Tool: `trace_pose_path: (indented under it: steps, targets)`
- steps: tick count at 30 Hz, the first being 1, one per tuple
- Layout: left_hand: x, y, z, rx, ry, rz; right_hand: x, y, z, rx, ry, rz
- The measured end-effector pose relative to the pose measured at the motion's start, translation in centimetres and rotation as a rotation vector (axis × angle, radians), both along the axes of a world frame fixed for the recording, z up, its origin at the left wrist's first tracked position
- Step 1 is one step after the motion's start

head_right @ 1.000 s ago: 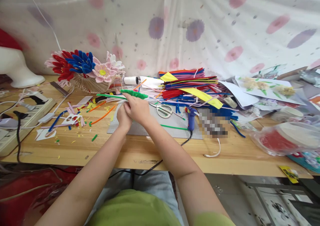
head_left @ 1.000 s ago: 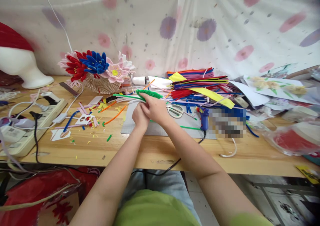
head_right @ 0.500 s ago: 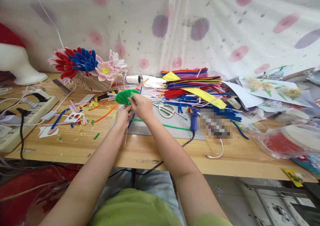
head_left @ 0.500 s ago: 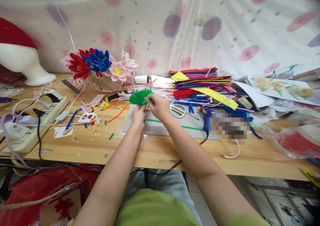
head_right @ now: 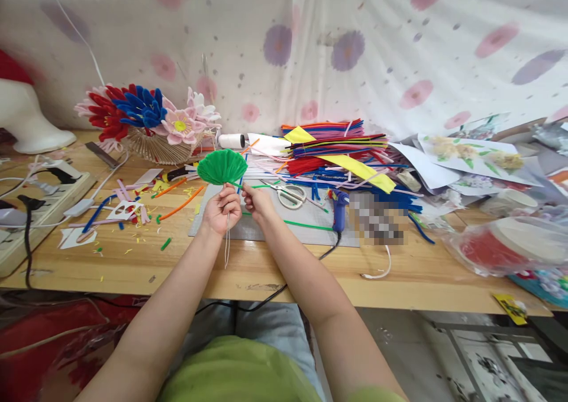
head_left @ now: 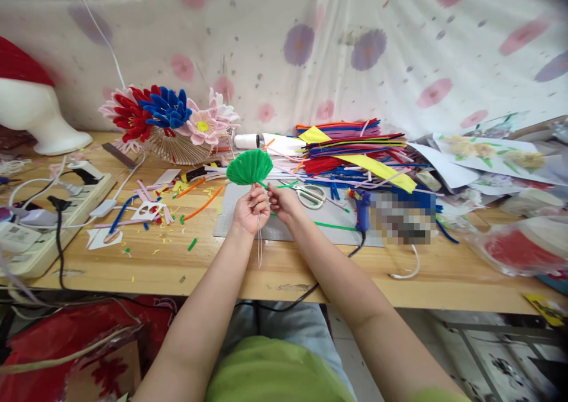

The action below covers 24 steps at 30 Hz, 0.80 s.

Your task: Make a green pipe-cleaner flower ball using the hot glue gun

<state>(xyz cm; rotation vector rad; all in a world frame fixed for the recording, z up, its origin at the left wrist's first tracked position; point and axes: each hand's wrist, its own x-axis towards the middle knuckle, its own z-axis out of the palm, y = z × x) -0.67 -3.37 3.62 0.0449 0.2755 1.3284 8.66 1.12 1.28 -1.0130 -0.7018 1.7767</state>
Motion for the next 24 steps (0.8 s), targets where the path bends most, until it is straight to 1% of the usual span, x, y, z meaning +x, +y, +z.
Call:
trace_pose_path:
  steps: [4,7,9,12,13,14,15,16,18,19,20,21,22,23,24]
  targets:
    - [0.6,-0.6,0.2,0.031,-0.008,-0.052,-1.4,0.2,0.2,-0.11,0.074,0.175]
    - [0.6,-0.8,0.4,0.027,0.033,-0.096,-1.9,0.4,0.6,-0.133,0.061,0.245]
    - [0.3,-0.8,0.7,0.042,0.074,-0.117,-1.7,0.5,0.7,-0.104,-0.001,0.263]
    - [0.0,-0.6,1.2,0.081,0.207,-0.128,-0.6,0.7,0.5,0.004,-0.185,0.303]
    - [-0.1,-0.5,1.3,0.089,0.279,-0.117,-0.1,0.7,0.6,0.056,-0.268,0.304]
    - [-0.1,-0.4,1.3,0.089,0.365,-0.089,0.4,0.6,0.7,0.122,-0.363,0.276]
    - [0.0,-0.2,1.3,0.08,0.462,-0.038,1.0,0.4,1.0,0.209,-0.463,0.209]
    - [0.2,0.0,1.2,0.068,0.561,0.035,1.4,0.1,1.3,0.326,-0.57,0.104]
    - [0.7,0.5,0.7,0.047,0.725,0.208,2.0,-0.9,2.4,0.626,-0.794,-0.124]
    - [1.0,0.8,0.4,0.043,0.774,0.29,2.0,-1.5,3.0,0.79,-0.905,-0.177]
    - [1.2,1.1,0.1,0.044,0.796,0.347,1.9,-2.1,3.7,0.937,-1.015,-0.16]
    - [1.4,1.5,-0.2,0.045,0.794,0.398,1.5,-2.7,4.4,1.058,-1.113,-0.08]
    - [1.5,1.8,-0.5,0.031,0.79,0.425,1.0,-3.1,5.1,1.14,-1.197,0.003]
    - [1.5,2.0,-0.8,0.009,0.787,0.431,0.3,-3.4,5.6,1.18,-1.272,0.078]
    - [1.5,2.2,-1.0,0.0,0.788,0.435,-0.4,-3.5,6.2,1.189,-1.339,0.137]
